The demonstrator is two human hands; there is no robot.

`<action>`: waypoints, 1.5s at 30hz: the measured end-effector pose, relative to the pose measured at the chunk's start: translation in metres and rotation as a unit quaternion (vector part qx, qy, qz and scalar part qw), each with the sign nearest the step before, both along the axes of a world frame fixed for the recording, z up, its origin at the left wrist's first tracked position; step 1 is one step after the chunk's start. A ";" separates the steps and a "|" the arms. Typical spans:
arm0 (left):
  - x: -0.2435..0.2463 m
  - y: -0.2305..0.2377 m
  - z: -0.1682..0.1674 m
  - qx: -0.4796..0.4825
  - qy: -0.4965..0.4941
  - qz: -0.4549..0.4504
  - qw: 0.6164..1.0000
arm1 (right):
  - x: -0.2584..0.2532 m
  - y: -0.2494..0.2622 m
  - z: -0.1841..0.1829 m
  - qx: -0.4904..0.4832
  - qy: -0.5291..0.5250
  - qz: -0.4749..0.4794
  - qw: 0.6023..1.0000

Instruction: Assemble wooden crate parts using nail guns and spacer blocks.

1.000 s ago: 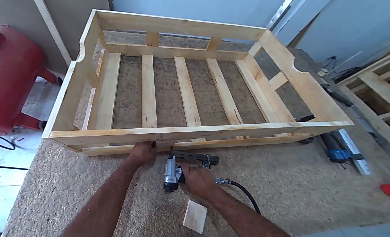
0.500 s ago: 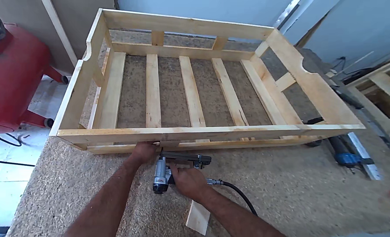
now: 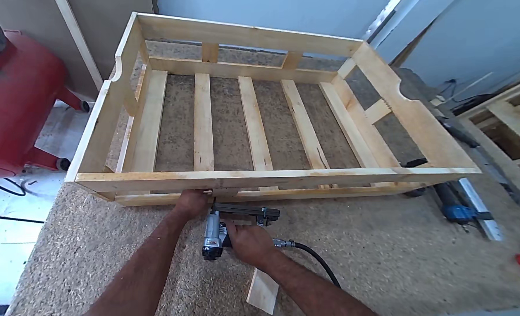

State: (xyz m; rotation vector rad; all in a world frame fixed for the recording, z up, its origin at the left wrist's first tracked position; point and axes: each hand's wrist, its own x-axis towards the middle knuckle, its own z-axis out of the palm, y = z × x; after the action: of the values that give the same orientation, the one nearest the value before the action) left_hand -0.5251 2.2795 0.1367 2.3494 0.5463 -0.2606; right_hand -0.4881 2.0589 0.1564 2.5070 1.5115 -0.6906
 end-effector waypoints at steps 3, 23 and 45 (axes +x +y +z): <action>0.000 0.002 -0.003 0.026 0.011 -0.028 0.999 | -0.001 0.004 0.000 -0.010 0.009 -0.008 1.000; 0.001 0.002 -0.005 0.058 0.023 -0.047 0.997 | 0.006 -0.007 0.004 -0.019 0.005 -0.031 0.999; -0.081 -0.272 -0.009 0.015 0.265 -0.036 0.964 | 0.061 -0.289 -0.010 -0.163 0.037 -0.266 0.949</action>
State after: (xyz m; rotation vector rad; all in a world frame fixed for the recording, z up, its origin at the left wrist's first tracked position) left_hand -0.6056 2.0077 0.1274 2.3240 0.7166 -0.9365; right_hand -0.4273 1.7698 0.1462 2.6405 0.6422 -1.0173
